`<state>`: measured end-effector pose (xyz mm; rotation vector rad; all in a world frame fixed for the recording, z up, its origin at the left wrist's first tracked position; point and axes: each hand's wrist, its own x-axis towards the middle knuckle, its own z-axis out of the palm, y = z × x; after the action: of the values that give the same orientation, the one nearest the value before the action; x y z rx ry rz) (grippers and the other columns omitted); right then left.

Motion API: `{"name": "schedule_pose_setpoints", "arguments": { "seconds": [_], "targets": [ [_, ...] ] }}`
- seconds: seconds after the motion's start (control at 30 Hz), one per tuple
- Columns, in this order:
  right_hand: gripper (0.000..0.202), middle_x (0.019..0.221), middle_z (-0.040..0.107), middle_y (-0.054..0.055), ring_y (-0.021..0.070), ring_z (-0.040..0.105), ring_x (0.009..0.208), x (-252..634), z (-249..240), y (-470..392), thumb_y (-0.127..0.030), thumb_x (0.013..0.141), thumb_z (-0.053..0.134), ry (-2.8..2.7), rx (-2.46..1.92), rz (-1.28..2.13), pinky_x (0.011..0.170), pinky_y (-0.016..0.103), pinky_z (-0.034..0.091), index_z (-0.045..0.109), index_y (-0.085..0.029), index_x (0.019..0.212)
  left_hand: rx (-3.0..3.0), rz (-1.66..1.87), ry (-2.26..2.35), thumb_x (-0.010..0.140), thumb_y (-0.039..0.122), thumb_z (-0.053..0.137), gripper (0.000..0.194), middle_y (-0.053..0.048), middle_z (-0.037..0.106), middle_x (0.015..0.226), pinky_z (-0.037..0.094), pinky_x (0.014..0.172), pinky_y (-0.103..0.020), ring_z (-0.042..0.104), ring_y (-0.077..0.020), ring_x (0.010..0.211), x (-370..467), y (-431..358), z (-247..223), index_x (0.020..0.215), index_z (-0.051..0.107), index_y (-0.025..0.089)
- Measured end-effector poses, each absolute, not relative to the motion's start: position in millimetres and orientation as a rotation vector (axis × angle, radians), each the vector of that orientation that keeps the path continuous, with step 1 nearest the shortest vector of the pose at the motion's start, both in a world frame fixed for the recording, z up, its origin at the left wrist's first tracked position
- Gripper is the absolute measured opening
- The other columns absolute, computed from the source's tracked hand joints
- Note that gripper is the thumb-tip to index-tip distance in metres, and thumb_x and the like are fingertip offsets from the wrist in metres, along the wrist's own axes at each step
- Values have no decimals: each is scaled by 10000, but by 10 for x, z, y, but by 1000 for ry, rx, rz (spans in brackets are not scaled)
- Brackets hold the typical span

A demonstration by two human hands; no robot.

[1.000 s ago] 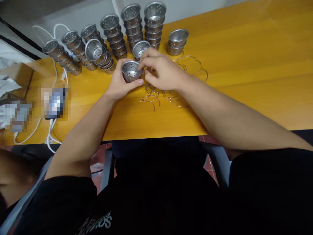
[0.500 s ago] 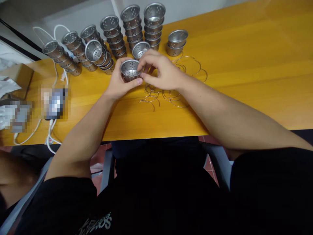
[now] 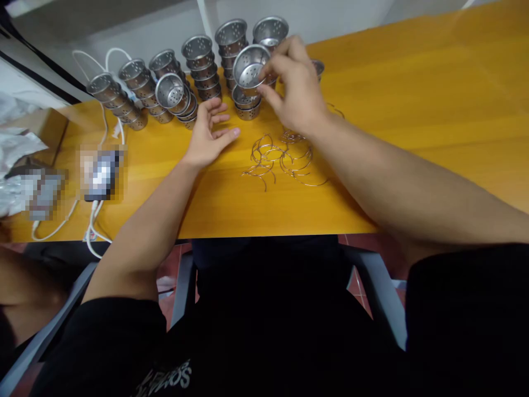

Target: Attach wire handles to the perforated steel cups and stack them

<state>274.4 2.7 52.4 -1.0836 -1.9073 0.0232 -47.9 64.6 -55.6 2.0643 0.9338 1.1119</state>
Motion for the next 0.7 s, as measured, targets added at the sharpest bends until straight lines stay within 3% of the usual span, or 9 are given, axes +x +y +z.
{"name": "schedule_pose_setpoints", "arguments": {
  "seconds": [0.23,0.43,0.5,0.6,0.7],
  "targets": [
    [209,1576,747,132,402,720,1503,2557,389,249,-290,1087,837,-1963,-1159,48,1361,635,609,828,-358,1284,2093,1062,943,1057,1008,904,1153,-204,571,1957,711,1322,-610,702,-418,1719,-489,693,-610,1935,398,458],
    [171,1605,710,113,382,700,1488,2515,320,277,-308,1105,841,-1966,-1187,165,1386,627,585,770,-369,1248,1989,1059,1005,1053,859,1010,1039,-219,632,1892,711,1308,-630,703,-431,1707,-405,492,-416,1856,534,404],
    [325,1636,691,107,369,714,1447,2528,279,285,-319,1066,903,-1948,-1178,197,1374,615,601,760,-365,1354,1961,1068,1001,1027,842,1041,1031,-218,663,1857,713,1291,-620,713,-429,1685,-378,440,-377,1830,571,397],
    [657,1726,688,65,366,704,1448,2558,221,323,-366,974,1005,-1924,-1136,251,1348,622,639,704,-447,1553,1980,1068,948,1030,922,996,1044,-218,655,1863,715,1272,-591,714,-421,1682,-352,412,-368,1823,576,390],
    [738,1733,732,33,359,686,1476,2564,183,394,-442,929,1033,-1920,-1121,333,1334,620,651,685,-478,1579,1980,1061,910,1049,953,965,980,-198,621,1907,716,1249,-539,721,-391,1676,-333,345,-305,1767,618,384]
  ]
}}
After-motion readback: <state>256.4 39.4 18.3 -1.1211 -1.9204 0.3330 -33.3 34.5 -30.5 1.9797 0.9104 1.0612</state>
